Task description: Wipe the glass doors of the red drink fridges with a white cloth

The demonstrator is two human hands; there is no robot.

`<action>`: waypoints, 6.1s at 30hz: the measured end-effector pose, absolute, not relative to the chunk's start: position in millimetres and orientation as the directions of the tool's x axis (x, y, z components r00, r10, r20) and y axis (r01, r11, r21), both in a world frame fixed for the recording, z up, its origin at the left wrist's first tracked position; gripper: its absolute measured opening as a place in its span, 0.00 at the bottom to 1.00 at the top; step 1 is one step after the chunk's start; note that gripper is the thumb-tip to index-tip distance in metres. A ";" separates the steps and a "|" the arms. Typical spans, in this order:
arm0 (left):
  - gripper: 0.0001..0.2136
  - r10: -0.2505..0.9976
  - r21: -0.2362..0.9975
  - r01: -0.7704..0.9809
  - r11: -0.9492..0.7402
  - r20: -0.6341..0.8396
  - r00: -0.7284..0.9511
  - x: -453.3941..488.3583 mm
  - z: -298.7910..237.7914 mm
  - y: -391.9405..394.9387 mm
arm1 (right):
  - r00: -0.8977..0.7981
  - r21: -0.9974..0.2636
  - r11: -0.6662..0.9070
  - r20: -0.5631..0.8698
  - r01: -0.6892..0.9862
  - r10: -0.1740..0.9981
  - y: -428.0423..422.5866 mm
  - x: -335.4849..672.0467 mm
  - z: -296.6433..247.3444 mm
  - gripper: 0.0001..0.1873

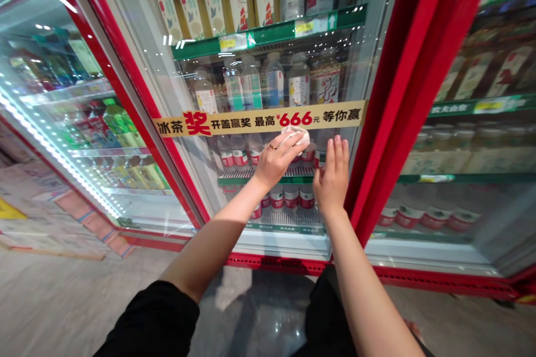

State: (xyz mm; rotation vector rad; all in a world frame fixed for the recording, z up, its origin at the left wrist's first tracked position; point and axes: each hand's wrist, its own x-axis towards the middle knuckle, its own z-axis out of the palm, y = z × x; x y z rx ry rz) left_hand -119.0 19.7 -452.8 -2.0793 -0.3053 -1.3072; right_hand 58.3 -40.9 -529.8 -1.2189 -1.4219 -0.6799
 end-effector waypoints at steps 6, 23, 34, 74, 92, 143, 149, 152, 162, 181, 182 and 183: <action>0.21 -0.081 -0.256 0.568 -0.782 0.946 0.314 -93.0 -437.6 23.4 | 0.124 -0.192 0.284 0.963 0.939 0.241 -38.3 67.3 -532.6 0.51; 0.22 -0.086 -0.254 0.545 -0.799 0.946 0.314 -62.5 -437.0 15.9 | 0.217 -0.221 0.214 0.975 0.951 0.043 -51.5 101.1 -514.2 0.50; 0.15 -0.257 -0.482 0.422 -0.768 0.835 0.486 -43.5 -438.3 9.3 | 0.246 -0.269 0.248 0.962 0.931 0.121 -56.3 110.6 -519.2 0.52; 0.15 -0.083 -0.337 0.465 -0.818 0.870 0.485 -23.6 -446.8 6.3 | 0.204 -0.268 0.248 0.945 0.931 0.256 -85.7 114.6 -535.8 0.48; 0.17 -0.085 -0.305 0.474 -0.826 0.898 0.431 -37.7 -447.9 9.4 | 0.132 -0.247 0.328 0.933 0.912 0.336 -79.5 88.8 -532.2 0.51; 0.17 -0.020 -0.198 0.631 -0.750 0.960 0.278 -175.4 -456.1 17.1 | -0.066 -0.121 0.460 0.926 0.879 0.371 -57.3 8.6 -524.5 0.51; 0.17 -0.044 -0.261 0.602 -0.754 0.936 0.350 -171.7 -458.0 20.0 | -0.109 -0.091 0.459 0.914 0.884 0.390 -54.9 -0.2 -523.8 0.52; 0.16 -0.040 -0.293 0.598 -0.746 0.916 0.400 -190.4 -470.3 17.0 | -0.118 -0.083 0.444 0.906 0.892 0.406 -53.9 -2.1 -520.9 0.52; 0.16 -0.011 -0.146 0.695 -0.704 0.981 0.195 -194.3 -456.5 25.1 | -0.157 -0.039 0.414 0.889 0.910 0.431 -47.7 -22.8 -511.2 0.49; 0.20 0.075 -0.151 0.718 -0.680 0.959 0.274 -248.5 -465.3 34.4 | -0.211 -0.050 0.492 0.863 0.869 0.460 -47.3 -48.3 -498.8 0.49; 0.20 0.079 -0.165 0.717 -0.678 0.953 0.294 -250.0 -468.5 34.5 | -0.217 -0.050 0.496 0.858 0.867 0.465 -46.2 -50.5 -499.0 0.49; 0.20 0.074 -0.186 0.713 -0.676 0.945 0.317 -252.8 -472.5 34.1 | -0.223 -0.048 0.501 0.855 0.864 0.467 -45.0 -52.6 -499.5 0.49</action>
